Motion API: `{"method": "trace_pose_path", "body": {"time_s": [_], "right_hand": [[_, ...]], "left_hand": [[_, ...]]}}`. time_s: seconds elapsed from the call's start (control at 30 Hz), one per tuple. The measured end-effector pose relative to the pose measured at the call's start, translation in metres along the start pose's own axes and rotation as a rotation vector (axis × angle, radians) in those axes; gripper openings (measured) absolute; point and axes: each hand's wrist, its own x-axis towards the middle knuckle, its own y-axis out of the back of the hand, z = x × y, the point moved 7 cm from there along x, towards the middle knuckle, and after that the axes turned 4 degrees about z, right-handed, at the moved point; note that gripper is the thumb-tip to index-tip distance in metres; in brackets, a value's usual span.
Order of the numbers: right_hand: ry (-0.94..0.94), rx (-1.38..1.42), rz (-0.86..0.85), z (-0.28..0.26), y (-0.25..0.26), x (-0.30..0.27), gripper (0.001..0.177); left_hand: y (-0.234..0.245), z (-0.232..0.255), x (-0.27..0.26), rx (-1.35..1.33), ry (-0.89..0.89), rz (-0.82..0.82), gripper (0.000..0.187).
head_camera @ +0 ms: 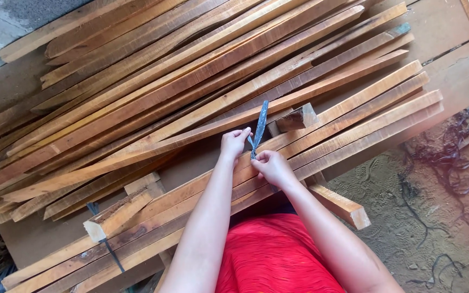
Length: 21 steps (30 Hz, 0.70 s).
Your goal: Bundling and tying thin wooden strips together using plastic straps.
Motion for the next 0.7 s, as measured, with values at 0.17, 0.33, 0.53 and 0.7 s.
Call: {"method": "trace_pose_path", "body": {"time_s": [0.17, 0.33, 0.53, 0.7], "right_hand": [[-0.050, -0.072, -0.022, -0.010, 0.002, -0.008, 0.019], [-0.050, 0.077, -0.055, 0.019, -0.008, 0.003, 0.020], [-0.040, 0.294, -0.012, -0.008, -0.005, -0.018, 0.026], [-0.072, 0.156, 0.070, 0.011, -0.003, 0.000, 0.025]], "left_hand": [[0.001, 0.002, -0.003, 0.014, 0.012, -0.007, 0.030], [0.000, 0.005, -0.002, -0.021, -0.002, -0.012, 0.030], [-0.001, 0.003, -0.002, 0.024, -0.005, -0.015, 0.030], [0.002, 0.004, -0.004, 0.007, -0.017, -0.002, 0.029]]}}
